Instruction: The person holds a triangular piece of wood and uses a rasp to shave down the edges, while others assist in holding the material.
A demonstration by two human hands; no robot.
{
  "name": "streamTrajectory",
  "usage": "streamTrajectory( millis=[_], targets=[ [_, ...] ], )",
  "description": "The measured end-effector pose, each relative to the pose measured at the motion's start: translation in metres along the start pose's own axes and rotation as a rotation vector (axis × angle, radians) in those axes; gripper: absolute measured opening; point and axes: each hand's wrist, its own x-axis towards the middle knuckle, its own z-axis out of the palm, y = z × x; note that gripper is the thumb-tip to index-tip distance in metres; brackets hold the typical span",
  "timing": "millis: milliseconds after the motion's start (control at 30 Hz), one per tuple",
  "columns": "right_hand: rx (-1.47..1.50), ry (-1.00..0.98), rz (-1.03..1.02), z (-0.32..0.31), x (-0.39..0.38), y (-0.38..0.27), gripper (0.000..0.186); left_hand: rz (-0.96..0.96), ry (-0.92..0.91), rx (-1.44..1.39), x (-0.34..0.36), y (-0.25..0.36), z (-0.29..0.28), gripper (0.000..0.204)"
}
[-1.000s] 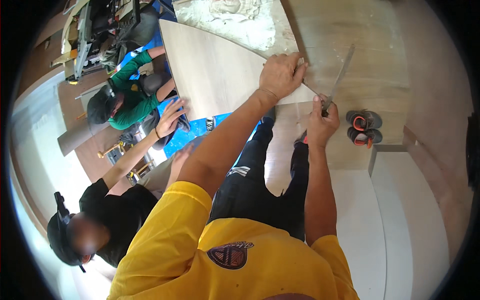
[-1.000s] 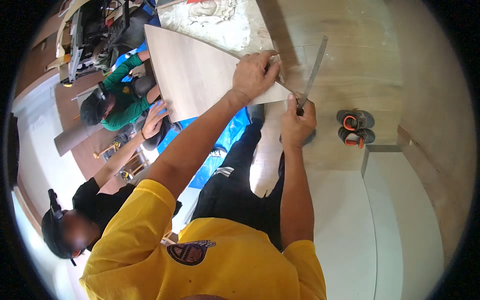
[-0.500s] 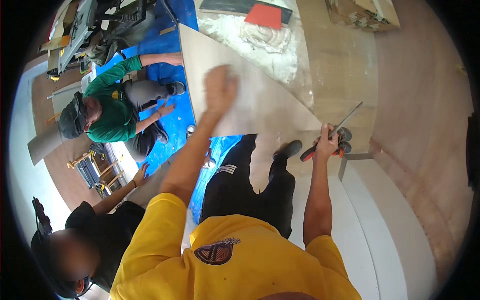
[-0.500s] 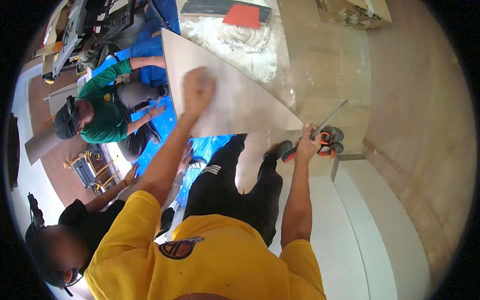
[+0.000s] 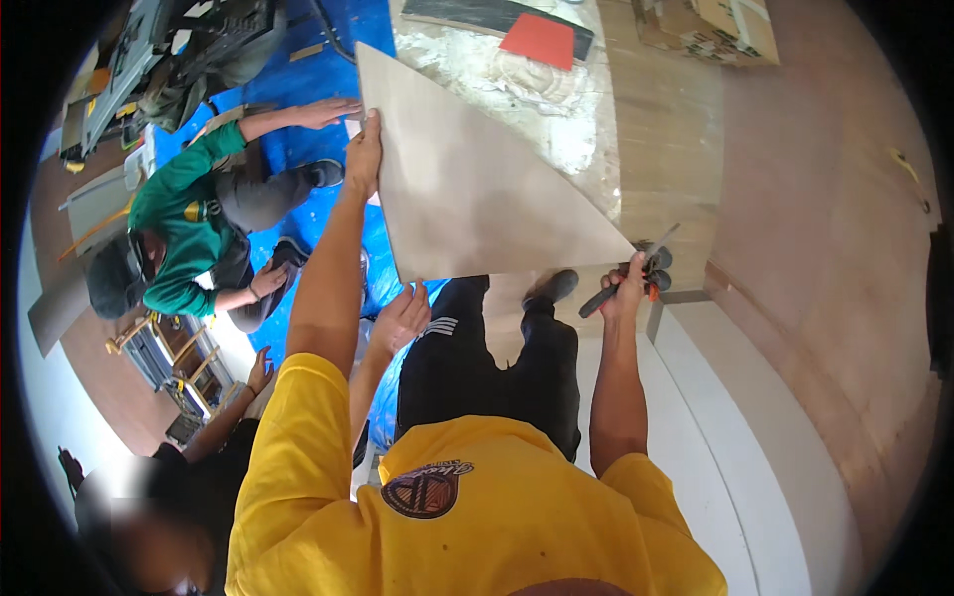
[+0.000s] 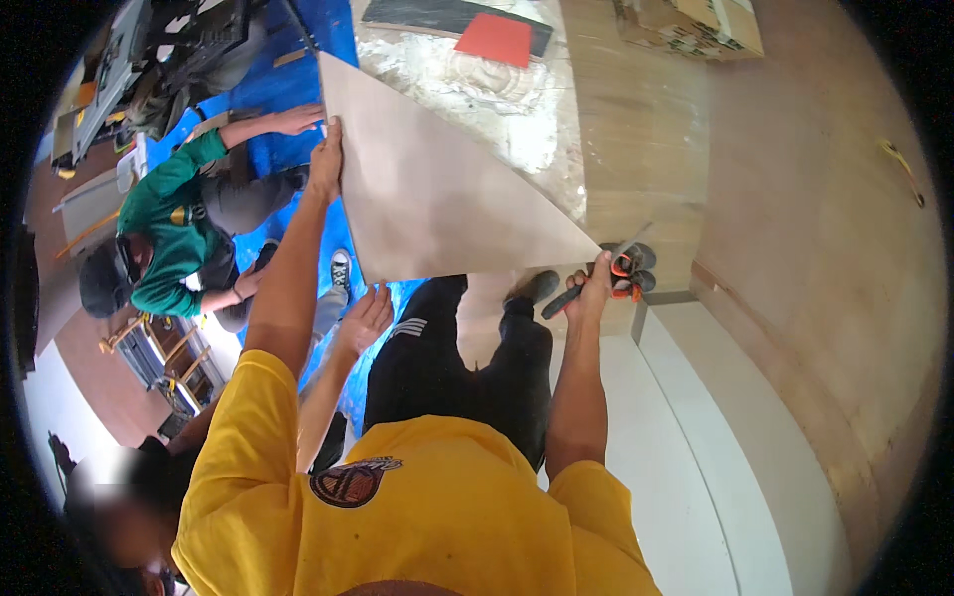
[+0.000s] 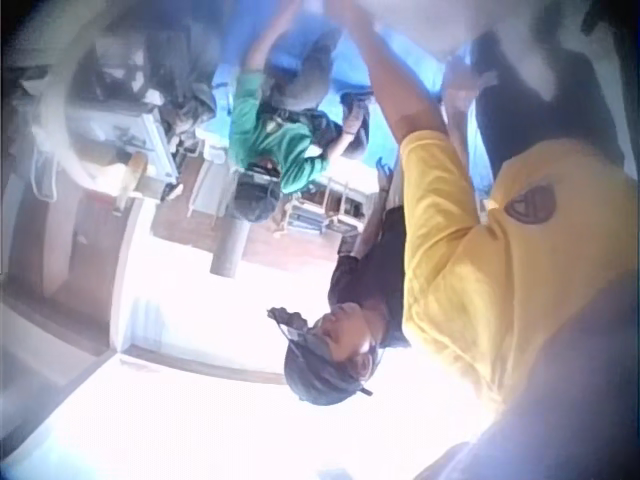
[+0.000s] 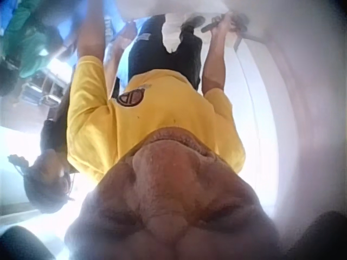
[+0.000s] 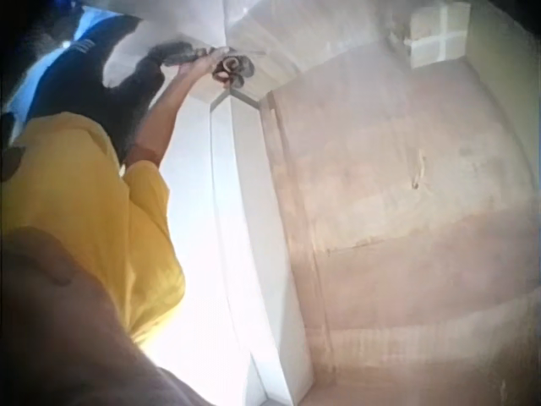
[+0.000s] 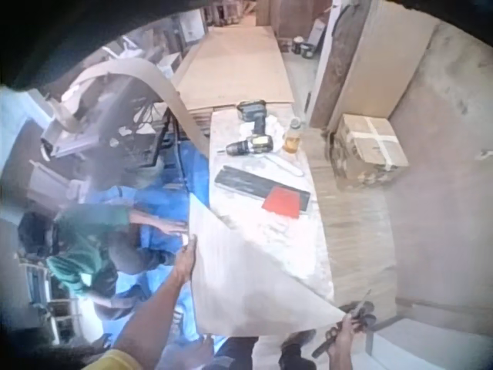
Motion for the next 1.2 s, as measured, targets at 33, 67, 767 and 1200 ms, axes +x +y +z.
streamTrajectory(
  millis=[33,67,767,1200],
  targets=[
    [0.012,-0.007,-0.007,0.005,-0.006,-0.003,0.036,-0.024,-0.005,0.029,0.001,0.0,-0.006,0.092],
    [0.025,-0.017,-0.012,0.011,-0.013,-0.004,0.039,0.042,0.027,0.156,-0.001,-0.001,-0.015,0.092],
    [-0.675,-0.544,-0.168,0.196,0.164,-0.198,0.044,-0.339,0.27,-0.689,-0.244,-0.15,0.109,0.076],
    [-0.868,-0.654,-0.217,0.287,0.26,-0.216,0.044,-0.31,0.251,-0.812,-0.244,-0.137,0.169,0.072]
  ],
)
